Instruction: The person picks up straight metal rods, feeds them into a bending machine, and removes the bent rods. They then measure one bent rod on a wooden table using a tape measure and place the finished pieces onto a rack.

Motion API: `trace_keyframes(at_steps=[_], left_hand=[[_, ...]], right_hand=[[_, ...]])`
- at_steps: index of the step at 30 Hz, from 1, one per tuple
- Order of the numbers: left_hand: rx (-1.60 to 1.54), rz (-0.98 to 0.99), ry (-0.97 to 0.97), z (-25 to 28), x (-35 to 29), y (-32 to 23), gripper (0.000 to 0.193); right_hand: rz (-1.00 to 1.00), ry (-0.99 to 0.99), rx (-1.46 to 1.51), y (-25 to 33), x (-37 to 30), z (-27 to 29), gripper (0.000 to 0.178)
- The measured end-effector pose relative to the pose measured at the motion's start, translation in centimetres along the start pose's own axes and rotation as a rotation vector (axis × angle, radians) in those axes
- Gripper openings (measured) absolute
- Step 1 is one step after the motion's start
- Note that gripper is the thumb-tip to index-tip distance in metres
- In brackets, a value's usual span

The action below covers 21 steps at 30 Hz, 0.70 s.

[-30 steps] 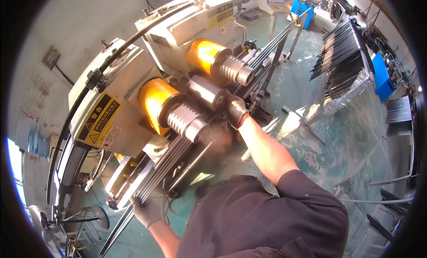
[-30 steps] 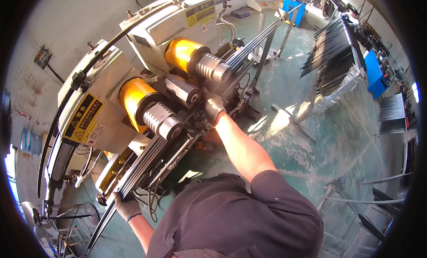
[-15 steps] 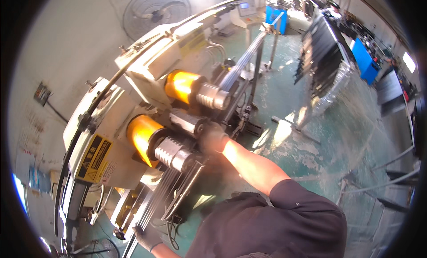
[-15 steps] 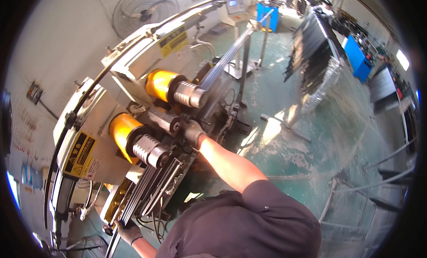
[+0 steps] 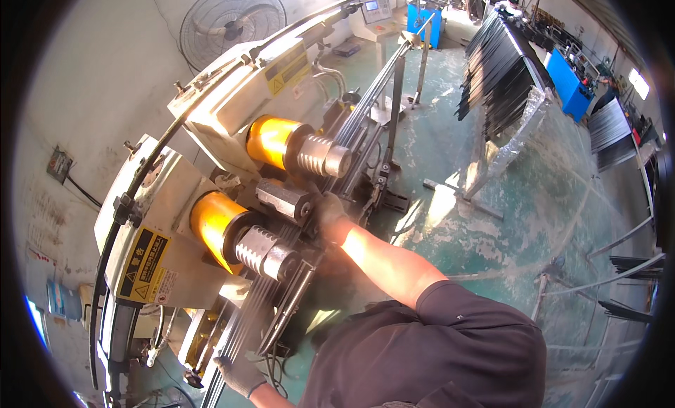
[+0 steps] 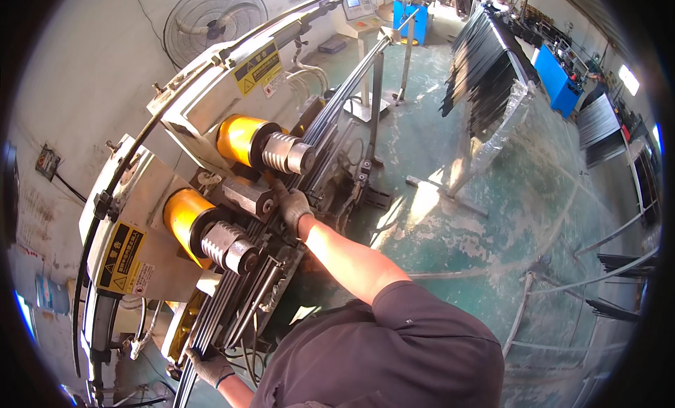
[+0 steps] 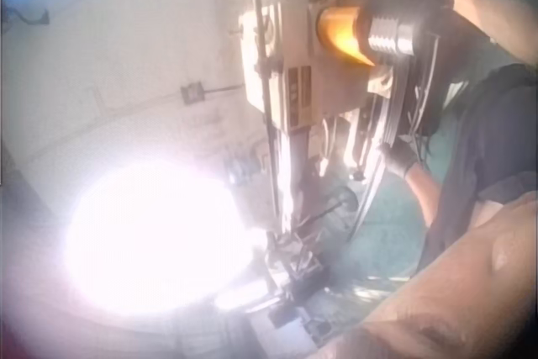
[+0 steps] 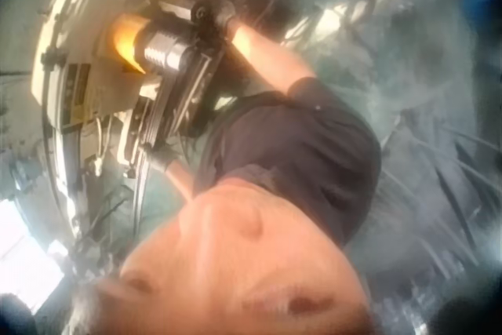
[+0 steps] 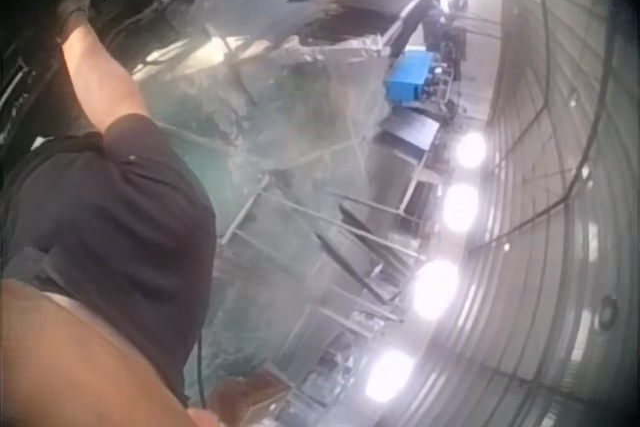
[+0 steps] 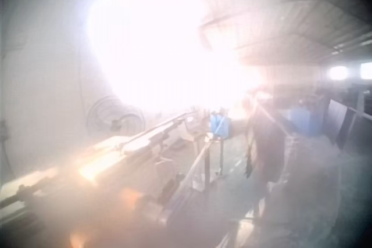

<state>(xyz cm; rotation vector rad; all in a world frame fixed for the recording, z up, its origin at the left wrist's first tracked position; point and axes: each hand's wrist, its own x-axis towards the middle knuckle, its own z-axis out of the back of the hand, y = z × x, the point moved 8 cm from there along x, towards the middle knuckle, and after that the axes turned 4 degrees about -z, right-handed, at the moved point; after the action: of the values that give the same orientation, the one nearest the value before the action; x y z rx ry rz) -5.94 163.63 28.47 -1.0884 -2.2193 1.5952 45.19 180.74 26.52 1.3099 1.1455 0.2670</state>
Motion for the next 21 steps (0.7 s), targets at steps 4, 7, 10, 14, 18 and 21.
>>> trace_keyframes(at_steps=[4, 7, 10, 14, 18, 21], left_hand=[[0.115, 0.010, 0.033, -3.5, -3.1, 0.5, 0.051], [0.179, 0.111, 0.047, -6.5, -5.5, 0.4, 0.049], [0.121, 0.109, 0.215, -4.1, -2.3, 1.3, 0.046], [-0.570, 0.168, 0.501, 3.0, 6.2, 1.2, 0.028], [-0.334, 0.047, 0.357, 8.6, 9.9, -0.6, 0.039], [-0.375, 0.040, 0.261, 9.7, 10.5, 0.0, 0.041]], right_hand=[[0.187, 0.054, 0.099, -1.6, -0.3, -1.2, 0.045], [0.047, -0.021, 0.167, -1.3, -0.9, -1.1, 0.039], [-0.026, -0.062, 0.236, 1.1, -2.7, -0.5, 0.041], [0.110, -0.045, 0.281, -0.4, 0.8, -0.4, 0.043], [0.096, -0.072, 0.243, -1.5, 1.3, -0.5, 0.047], [0.096, -0.013, 0.229, -1.4, 0.8, -0.8, 0.048]])
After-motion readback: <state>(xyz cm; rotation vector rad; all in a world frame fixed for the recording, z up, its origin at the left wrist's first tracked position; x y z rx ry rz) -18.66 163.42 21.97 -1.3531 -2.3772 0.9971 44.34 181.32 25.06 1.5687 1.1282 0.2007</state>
